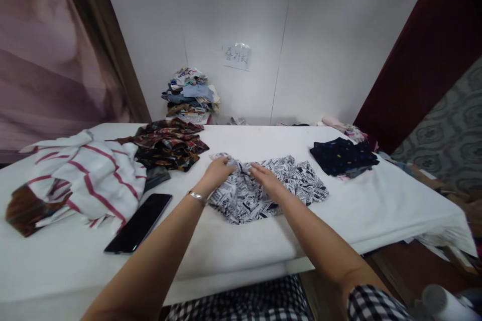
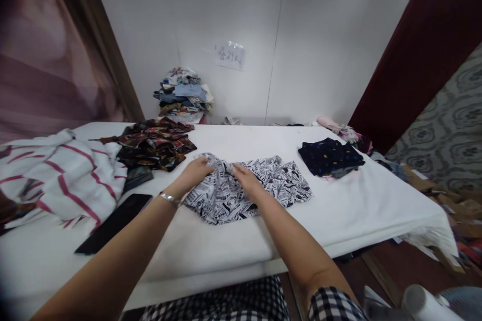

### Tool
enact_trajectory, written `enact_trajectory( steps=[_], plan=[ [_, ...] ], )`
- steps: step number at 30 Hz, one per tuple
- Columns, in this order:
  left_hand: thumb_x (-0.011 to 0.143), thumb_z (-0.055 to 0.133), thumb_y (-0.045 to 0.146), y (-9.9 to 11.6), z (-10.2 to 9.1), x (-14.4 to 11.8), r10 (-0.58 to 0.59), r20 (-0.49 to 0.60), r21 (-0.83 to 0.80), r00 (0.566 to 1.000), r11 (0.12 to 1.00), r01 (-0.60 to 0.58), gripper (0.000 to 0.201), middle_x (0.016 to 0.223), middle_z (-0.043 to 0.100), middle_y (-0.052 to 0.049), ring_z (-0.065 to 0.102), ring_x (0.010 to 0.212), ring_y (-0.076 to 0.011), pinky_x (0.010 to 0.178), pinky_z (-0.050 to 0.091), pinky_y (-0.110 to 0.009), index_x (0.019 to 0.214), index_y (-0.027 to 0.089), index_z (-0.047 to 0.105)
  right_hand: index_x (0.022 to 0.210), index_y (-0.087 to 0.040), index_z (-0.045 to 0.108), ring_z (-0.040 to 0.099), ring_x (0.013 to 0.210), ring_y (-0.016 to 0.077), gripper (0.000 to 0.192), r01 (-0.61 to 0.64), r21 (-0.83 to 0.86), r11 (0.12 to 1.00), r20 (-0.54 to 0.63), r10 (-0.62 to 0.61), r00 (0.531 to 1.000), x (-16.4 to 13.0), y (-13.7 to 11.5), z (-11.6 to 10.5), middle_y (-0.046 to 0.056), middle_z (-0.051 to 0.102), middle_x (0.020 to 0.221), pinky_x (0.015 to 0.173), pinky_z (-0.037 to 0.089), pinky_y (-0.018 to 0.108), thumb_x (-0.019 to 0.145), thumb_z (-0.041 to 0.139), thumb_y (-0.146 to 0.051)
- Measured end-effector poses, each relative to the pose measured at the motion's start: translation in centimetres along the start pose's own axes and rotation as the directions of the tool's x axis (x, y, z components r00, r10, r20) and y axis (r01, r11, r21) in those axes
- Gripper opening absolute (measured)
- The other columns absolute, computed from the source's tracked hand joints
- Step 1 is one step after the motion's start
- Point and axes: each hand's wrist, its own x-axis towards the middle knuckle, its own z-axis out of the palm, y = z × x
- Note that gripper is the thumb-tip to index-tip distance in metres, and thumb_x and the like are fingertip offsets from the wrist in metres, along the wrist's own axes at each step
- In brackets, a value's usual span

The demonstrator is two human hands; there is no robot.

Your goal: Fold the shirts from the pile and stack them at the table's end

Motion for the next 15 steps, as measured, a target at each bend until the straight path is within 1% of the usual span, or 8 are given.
enact_trajectory(
  steps=[2, 4, 7, 8, 9, 11, 13, 15],
  plan=[
    [0.073, 0.062, 0.025, 3.4, 2.3, 0.1, 0.056, 0.071, -0.045, 0.996, 0.998, -0.053, 0.02, 0.092, 0.071, -0.007, 0.061, 0.091, -0.0215, 0.078, 0.046, -0.03, 0.089, 0.014, 0.066, 0.135, -0.025, 0.053, 0.061, 0.116, 0.0238, 0.057, -0.05, 0.149, 0.988, -0.029, 0.055, 0.998, -1.0, -0.7, -2.0, 0.008, 0.063, 0.13, 0.104, 0.043, 0.044, 0.084, 0.058, -0.05],
    [0.079, 0.061, 0.033, 6.1, 4.7, -0.2, 0.113, 0.191, -0.155, 0.975, 0.984, -0.084, 0.033, 0.097, 0.072, -0.007, 0.064, 0.09, -0.019, 0.078, 0.048, -0.027, 0.106, 0.015, 0.066, 0.135, -0.022, 0.051, 0.065, 0.109, 0.0255, 0.057, -0.074, 0.242, 0.967, -0.048, 0.088, 0.995, -2.0, -1.0, -4.0, 0.01, 0.066, 0.125, 0.097, 0.048, 0.045, 0.087, 0.049, -0.055],
    [0.087, 0.054, 0.045, 7.6, 7.1, -0.9, 0.212, 0.395, -0.384, 0.894, 0.922, -0.049, 0.052, 0.115, 0.069, -0.01, 0.065, 0.097, -0.0183, 0.078, 0.051, -0.027, 0.13, 0.017, 0.054, 0.131, -0.018, 0.055, 0.065, 0.107, 0.0282, 0.057, -0.099, 0.226, 0.969, -0.128, 0.131, 0.983, -3.3, -0.2, -7.1, 0.012, 0.068, 0.119, 0.093, 0.05, 0.047, 0.089, 0.044, -0.056],
    [0.087, 0.055, 0.046, 7.2, 7.4, -1.0, 0.223, 0.404, -0.407, 0.887, 0.912, -0.044, 0.052, 0.121, 0.067, -0.011, 0.064, 0.101, -0.0193, 0.08, 0.051, -0.027, 0.13, 0.017, 0.054, 0.131, -0.018, 0.054, 0.064, 0.108, 0.0281, 0.056, -0.104, 0.212, 0.972, -0.174, 0.142, 0.974, -3.7, 0.3, -8.1, 0.012, 0.068, 0.12, 0.094, 0.05, 0.047, 0.088, 0.047, -0.053],
    [0.086, 0.056, 0.046, 6.5, 7.6, -1.0, 0.207, 0.374, -0.386, 0.904, 0.921, -0.052, 0.05, 0.125, 0.065, -0.011, 0.063, 0.104, -0.0201, 0.082, 0.051, -0.028, 0.127, 0.018, 0.057, 0.133, -0.018, 0.053, 0.064, 0.109, 0.0274, 0.055, -0.109, 0.202, 0.973, -0.219, 0.153, 0.964, -4.0, 1.0, -8.9, 0.012, 0.067, 0.121, 0.095, 0.049, 0.046, 0.086, 0.052, -0.048],
    [0.085, 0.057, 0.044, 4.5, 7.4, -0.9, 0.113, 0.234, -0.252, 0.966, 0.966, -0.052, 0.041, 0.125, 0.066, -0.008, 0.062, 0.107, -0.0211, 0.087, 0.049, -0.029, 0.117, 0.019, 0.063, 0.139, -0.02, 0.046, 0.065, 0.107, 0.0255, 0.064, -0.114, 0.2, 0.973, -0.274, 0.168, 0.947, -4.5, 2.3, -10.1, 0.011, 0.066, 0.124, 0.096, 0.049, 0.045, 0.08, 0.063, -0.037],
    [0.087, 0.055, 0.042, 2.2, 7.1, -0.5, 0.001, 0.119, -0.15, 0.993, 0.989, 0.017, 0.037, 0.125, 0.066, -0.009, 0.061, 0.109, -0.022, 0.091, 0.047, -0.031, 0.114, 0.019, 0.064, 0.145, -0.022, 0.039, 0.067, 0.102, 0.0243, 0.076, -0.124, 0.174, 0.977, -0.269, 0.168, 0.948, -4.5, 3.2, -10.8, 0.01, 0.066, 0.123, 0.095, 0.05, 0.044, 0.074, 0.068, -0.029],
    [0.088, 0.052, 0.041, 0.4, 6.9, -0.3, -0.098, 0.094, -0.122, 0.991, 0.987, 0.109, 0.041, 0.127, 0.064, -0.013, 0.062, 0.108, -0.0228, 0.088, 0.048, -0.032, 0.119, 0.016, 0.06, 0.146, -0.023, 0.039, 0.067, 0.102, 0.0239, 0.08, -0.129, 0.081, 0.988, -0.267, 0.146, 0.953, -4.0, 3.5, -10.9, 0.01, 0.065, 0.124, 0.096, 0.05, 0.043, 0.071, 0.068, -0.023]
  ],
)
